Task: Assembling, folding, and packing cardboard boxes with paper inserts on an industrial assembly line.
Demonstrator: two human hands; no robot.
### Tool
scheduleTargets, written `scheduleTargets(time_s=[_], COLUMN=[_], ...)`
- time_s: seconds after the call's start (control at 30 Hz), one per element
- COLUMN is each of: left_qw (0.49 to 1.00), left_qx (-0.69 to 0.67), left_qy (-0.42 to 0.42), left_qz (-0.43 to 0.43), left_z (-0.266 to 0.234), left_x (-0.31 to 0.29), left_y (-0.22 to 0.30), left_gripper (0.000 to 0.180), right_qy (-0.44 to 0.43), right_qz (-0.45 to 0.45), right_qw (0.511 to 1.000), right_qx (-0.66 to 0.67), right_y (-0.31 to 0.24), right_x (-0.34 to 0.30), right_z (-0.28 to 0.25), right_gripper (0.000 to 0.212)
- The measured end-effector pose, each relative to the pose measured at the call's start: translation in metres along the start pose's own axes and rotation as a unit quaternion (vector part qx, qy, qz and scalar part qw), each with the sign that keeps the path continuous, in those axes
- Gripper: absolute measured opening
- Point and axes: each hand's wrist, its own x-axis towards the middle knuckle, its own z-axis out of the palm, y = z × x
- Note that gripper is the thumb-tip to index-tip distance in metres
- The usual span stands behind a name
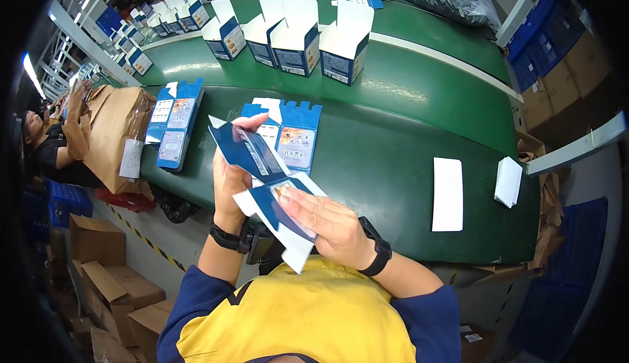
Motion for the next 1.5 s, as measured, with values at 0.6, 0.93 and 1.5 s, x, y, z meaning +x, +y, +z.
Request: scheduleTargets(time_s=[0.6, 0.93, 1.5], left_qw=[0.917, 0.904, 0.878], left_qx=[0.221, 0.249, 0.289], left_qy=[-0.323, -0.225, -0.286], left_qz=[0.076, 0.267, 0.252], left_z=[0.025, 0.03, 0.038], left_x=[-0.034, -0.031, -0.031], left_y=[-0.016, -0.011, -0.008], left_gripper=[0.094, 0.092, 0.046], right_qy=[0.147, 0.067, 0.076], right_qz=[0.131, 0.089, 0.107], right_qw=[0.959, 0.971, 0.987], right_qx=[0.205, 0.21, 0.088], right_y=[0.017, -0.003, 0.003], right_x=[-0.015, -0.015, -0.025], right_z=[-0.042, -0.057, -0.051], right_gripper=[0.154, 0.095, 0.069])
